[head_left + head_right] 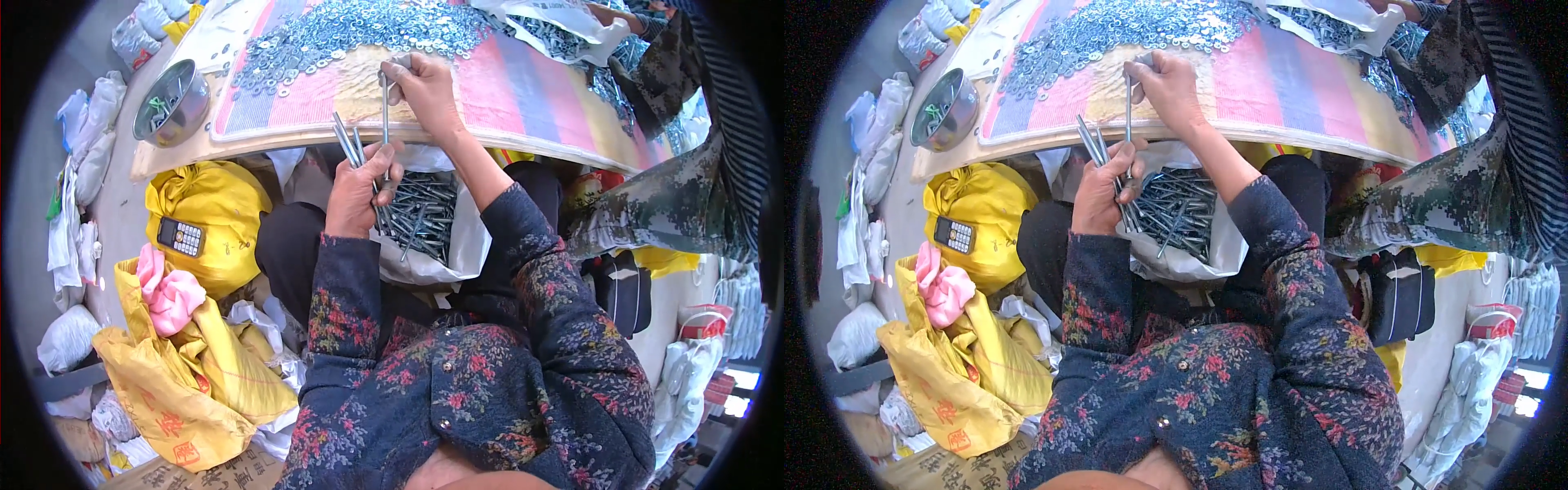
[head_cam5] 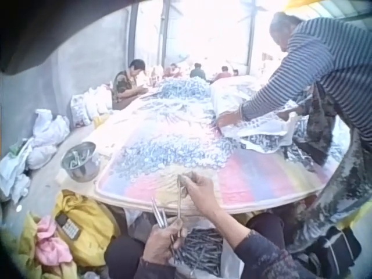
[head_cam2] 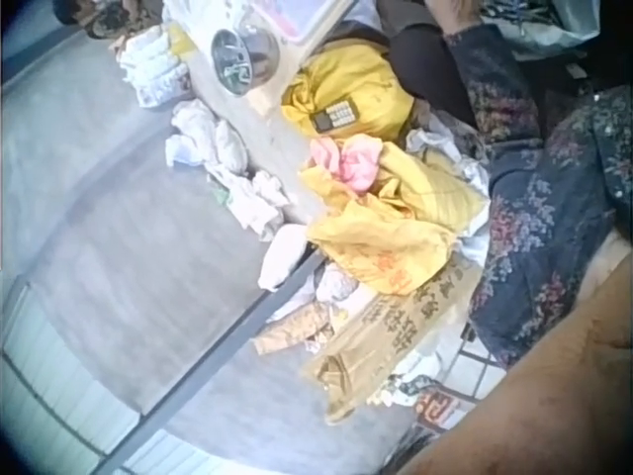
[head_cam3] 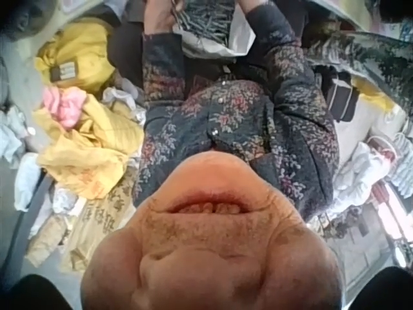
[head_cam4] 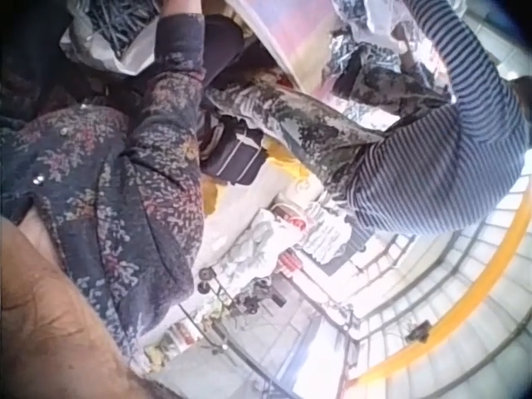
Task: The person assembles hardware fasteners by taking washers and nuts from the table and threading them onto metal bolts by hand.
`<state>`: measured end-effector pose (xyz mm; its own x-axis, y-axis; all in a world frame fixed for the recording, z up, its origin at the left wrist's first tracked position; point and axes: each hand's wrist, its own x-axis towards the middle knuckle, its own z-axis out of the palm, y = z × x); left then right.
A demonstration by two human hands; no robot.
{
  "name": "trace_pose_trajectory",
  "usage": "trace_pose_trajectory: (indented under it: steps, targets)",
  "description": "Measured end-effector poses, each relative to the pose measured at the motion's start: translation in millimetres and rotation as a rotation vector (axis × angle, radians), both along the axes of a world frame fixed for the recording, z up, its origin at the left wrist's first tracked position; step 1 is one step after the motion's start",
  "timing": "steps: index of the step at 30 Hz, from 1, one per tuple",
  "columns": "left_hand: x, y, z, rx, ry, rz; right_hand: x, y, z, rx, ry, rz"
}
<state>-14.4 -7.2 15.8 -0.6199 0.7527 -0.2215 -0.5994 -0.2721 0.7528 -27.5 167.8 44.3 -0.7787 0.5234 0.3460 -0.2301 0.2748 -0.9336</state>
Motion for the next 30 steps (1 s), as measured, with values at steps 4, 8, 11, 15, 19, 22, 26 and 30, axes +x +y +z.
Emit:
trace_pose_trajectory:
  steps: [4,8,11,15,19,22,26,30]
  targets:
    - [-3.3,2.2,-7.8,0.107,-0.139,-0.038,-3.9,-0.2,-3.1,0.187,-0.007,-0.046]
    - [-4.2,1.0,-9.5,0.092,-0.137,-0.005,1.4,-6.3,4.2,0.594,-0.008,-0.032]
    - [-2.8,3.4,0.6,0.009,-0.056,0.023,-6.0,3.7,9.8,0.265,-0.146,0.002]
    - [-3.3,9.7,3.6,-0.040,0.015,0.035,-13.0,17.0,-4.4,-0.059,-0.071,0.091]
    - [-2.7,6.7,-0.5,-0.034,0.038,0.017,-8.1,5.7,-2.7,-0.029,-0.015,0.064]
    - [-2.4,3.2,-0.2,-0.017,0.028,-0.008,-1.9,6.9,-3.4,0.257,0.017,0.010]
    - [-3.6,1.9,2.9,-0.025,0.035,-0.005,2.8,11.8,-7.9,0.068,-0.018,0.096]
    - [-1.8,4.3,4.4,-0.058,0.045,-0.028,7.6,7.9,-7.2,-0.069,0.022,0.080]
